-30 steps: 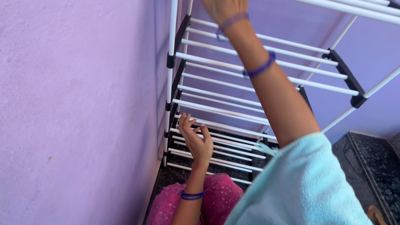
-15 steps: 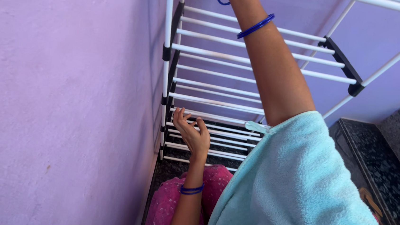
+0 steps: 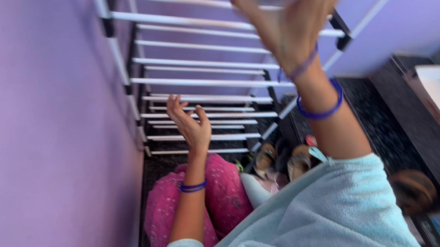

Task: The person sits on the floor and removes various shoes and slippers from a multi-tier shoe rack, placing them on the floor. The person then wipes the empty rack with a dark cloth.

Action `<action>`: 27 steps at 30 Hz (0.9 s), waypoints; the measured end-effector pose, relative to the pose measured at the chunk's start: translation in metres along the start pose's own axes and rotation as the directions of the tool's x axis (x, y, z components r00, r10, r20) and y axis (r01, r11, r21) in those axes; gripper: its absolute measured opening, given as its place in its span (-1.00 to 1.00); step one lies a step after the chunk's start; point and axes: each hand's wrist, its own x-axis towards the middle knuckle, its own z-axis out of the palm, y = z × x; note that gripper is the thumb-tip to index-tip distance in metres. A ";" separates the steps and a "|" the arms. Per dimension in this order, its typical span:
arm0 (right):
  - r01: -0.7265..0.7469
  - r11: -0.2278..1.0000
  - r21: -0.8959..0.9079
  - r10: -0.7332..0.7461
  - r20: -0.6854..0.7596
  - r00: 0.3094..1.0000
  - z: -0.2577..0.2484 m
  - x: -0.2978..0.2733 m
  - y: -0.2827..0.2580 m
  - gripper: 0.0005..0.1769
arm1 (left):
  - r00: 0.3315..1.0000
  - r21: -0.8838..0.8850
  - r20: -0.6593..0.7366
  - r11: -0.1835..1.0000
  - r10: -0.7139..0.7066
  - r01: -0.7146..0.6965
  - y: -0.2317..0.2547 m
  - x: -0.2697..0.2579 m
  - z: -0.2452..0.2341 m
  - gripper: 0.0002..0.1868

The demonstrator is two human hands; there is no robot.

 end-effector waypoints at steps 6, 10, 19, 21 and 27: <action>-0.107 0.993 0.053 0.106 0.032 0.994 -0.158 -0.049 -0.036 0.19 | 0.992 0.009 0.105 0.998 0.065 -0.066 0.002 -0.023 0.022 -0.31; -0.061 0.989 -0.138 0.063 0.014 0.998 -0.229 -0.098 -0.029 0.17 | 0.976 -0.044 0.197 0.995 0.095 -0.088 -0.001 -0.040 0.038 -0.25; -0.295 0.558 -0.776 0.451 -0.015 0.892 -0.448 -0.217 -0.008 0.15 | 0.870 -0.013 0.451 0.976 0.198 -0.216 0.006 -0.078 0.065 -0.47; -0.303 0.431 -0.850 0.465 -0.078 0.882 -0.493 -0.237 0.013 0.16 | 0.840 -0.027 0.498 0.972 0.215 -0.233 0.009 -0.088 0.069 -0.50; -0.441 0.214 -0.872 0.480 -0.299 0.825 -0.602 -0.301 0.068 0.21 | 0.763 -0.055 0.601 0.965 0.238 -0.257 0.013 -0.104 0.076 -0.46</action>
